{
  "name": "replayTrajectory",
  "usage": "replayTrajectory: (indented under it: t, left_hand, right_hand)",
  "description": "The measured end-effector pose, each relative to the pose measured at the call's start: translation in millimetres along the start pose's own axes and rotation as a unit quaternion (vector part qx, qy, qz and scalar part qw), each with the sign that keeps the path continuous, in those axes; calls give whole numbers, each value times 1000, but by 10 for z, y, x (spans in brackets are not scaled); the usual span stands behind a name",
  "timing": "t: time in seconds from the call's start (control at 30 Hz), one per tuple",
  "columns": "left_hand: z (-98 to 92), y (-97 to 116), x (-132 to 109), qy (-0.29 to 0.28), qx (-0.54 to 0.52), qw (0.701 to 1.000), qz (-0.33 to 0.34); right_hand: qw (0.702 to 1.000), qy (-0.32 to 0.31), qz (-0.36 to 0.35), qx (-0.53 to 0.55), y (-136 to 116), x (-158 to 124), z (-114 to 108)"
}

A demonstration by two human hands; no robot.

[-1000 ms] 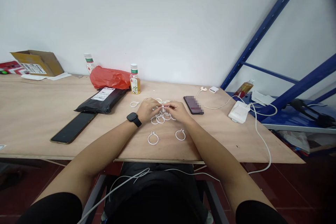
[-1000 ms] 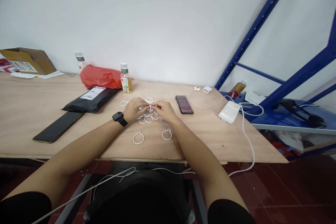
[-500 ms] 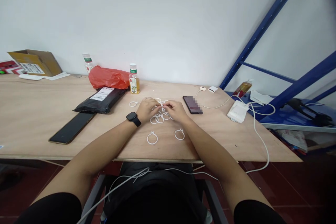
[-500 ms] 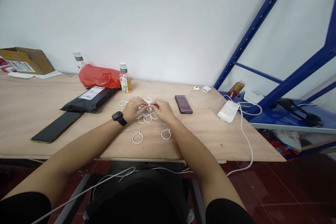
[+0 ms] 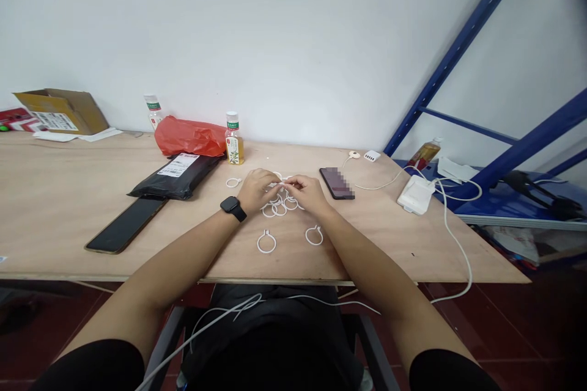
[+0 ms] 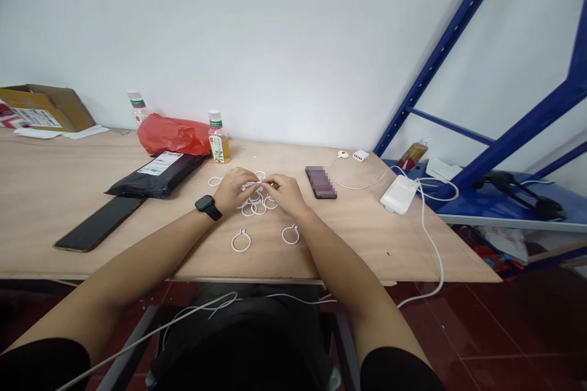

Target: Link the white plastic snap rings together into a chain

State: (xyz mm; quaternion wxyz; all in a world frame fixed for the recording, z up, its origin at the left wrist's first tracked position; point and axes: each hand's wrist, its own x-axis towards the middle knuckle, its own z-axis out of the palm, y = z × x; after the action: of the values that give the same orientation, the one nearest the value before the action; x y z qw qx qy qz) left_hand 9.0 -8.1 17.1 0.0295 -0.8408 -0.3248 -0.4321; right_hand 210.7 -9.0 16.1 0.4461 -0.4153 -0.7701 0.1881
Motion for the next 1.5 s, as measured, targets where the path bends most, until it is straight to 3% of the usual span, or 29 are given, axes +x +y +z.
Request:
replayTrajectory:
  t: [0.1,0.2,0.43,0.7,0.83,1.0,1.13,1.37,1.5]
  left_hand:
    - [-71,-112,11,34,10,999,-15]
    - [-175,-299,7,50,59,994,-77]
    - [-296,-586,-37,-121,230,944,-203]
    - [-289,-651,-115,-223,284,892,-272]
    - [-278,-659,-142,-237,287,881,-293]
    - [-286,-592,-107,-195,272,906,-261]
    - [-279,-494,-55,-153,230,942,-191]
    - [-152,-266,-15,-145,140,977,-64]
    - [-89,-187,-15,-144,117,982,-26]
  right_hand:
    - [996,-13,-3,-87,65,45,-74]
    - [985,-45,3,-165,174,79,-156]
    - [966,-130,12,-222,345,72,-176]
    - [962,-158,3,-223,336,84,-151]
    - [963,-153,12,-223,318,79,-182]
    - [961,-166,14,-222,333,73,-177]
    - [962,-157,11,-224,362,79,-155]
    - [969,-136,11,-204,327,93,-179]
    - [969,-170,11,-179,280,98,-231]
